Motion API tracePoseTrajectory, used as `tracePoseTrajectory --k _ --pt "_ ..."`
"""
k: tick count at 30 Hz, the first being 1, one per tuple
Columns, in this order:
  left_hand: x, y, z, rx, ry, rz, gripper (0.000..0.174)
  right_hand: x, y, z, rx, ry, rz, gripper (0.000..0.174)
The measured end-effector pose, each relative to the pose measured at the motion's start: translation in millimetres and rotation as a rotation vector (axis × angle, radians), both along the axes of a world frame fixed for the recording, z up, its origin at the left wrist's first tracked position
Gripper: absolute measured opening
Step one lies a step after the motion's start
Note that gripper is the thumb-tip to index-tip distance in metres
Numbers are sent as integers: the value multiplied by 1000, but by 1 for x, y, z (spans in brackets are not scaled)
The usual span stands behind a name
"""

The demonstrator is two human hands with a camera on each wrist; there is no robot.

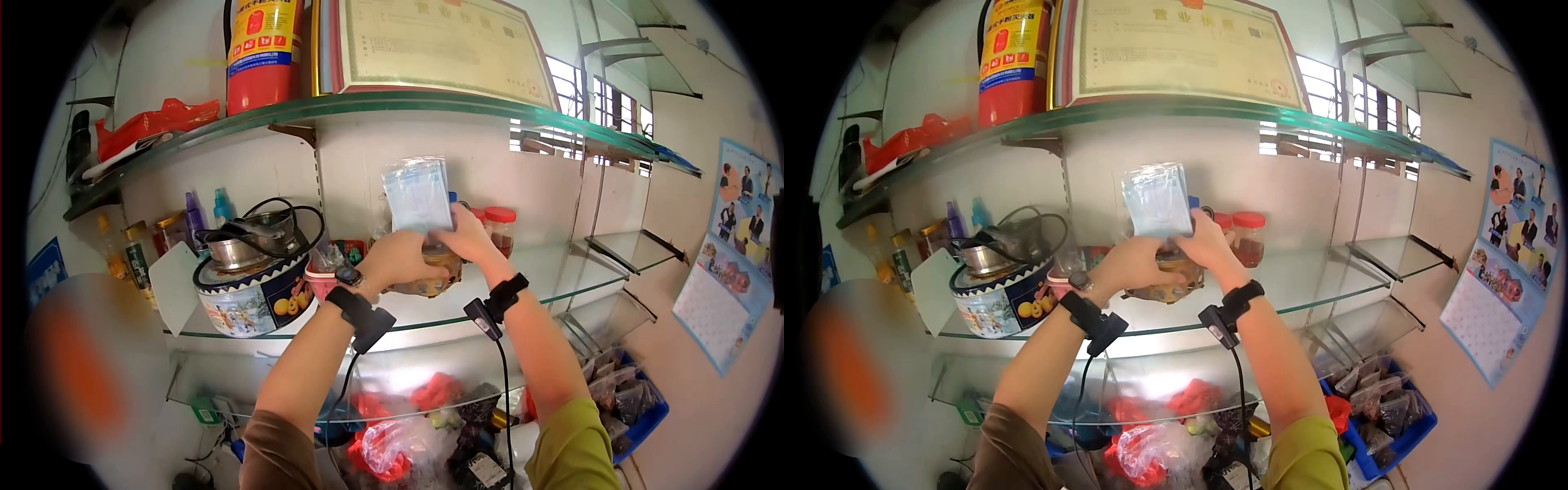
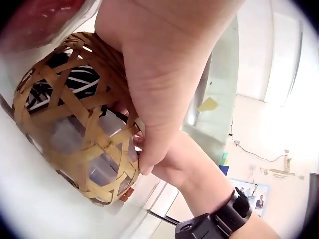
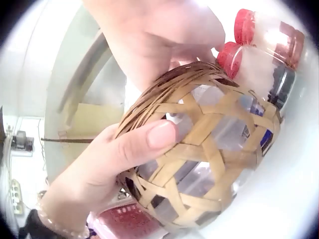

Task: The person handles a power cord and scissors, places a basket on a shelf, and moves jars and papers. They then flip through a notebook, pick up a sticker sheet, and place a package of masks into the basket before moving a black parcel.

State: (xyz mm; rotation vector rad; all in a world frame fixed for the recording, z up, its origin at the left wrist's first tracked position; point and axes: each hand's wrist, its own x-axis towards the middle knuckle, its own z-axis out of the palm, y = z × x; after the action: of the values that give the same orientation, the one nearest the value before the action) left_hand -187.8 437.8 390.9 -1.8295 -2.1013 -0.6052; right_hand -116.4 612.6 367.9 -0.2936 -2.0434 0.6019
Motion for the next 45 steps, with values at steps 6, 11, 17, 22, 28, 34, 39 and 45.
tracePoseTrajectory --k 6,11,17,22,28,34,39,45 --pt "-6 3 -4 105 -43 -74 67 15 -4 7 16 -27 -200 23" --pt "-4 0 -3 142 -44 -64 65 23 6 6 -63 -165 -183 21" --pt "-14 11 -8 20 56 84 73 22 -1 1 87 71 -336 26" --pt "-2 5 -4 -125 33 178 76 21 3 -7 -152 142 -73 25" --pt "-4 -8 -5 183 51 23 80 38 -12 -10 279 223 -152 6" --pt "24 -37 0 340 69 22 65 57 -32 -5 15 282 32 11" --pt "100 -165 -9 436 -227 -322 28 131 -87 -22 -551 581 469 25" --pt "139 -350 -125 458 -724 -331 25 164 -188 -125 -1629 648 1372 11"
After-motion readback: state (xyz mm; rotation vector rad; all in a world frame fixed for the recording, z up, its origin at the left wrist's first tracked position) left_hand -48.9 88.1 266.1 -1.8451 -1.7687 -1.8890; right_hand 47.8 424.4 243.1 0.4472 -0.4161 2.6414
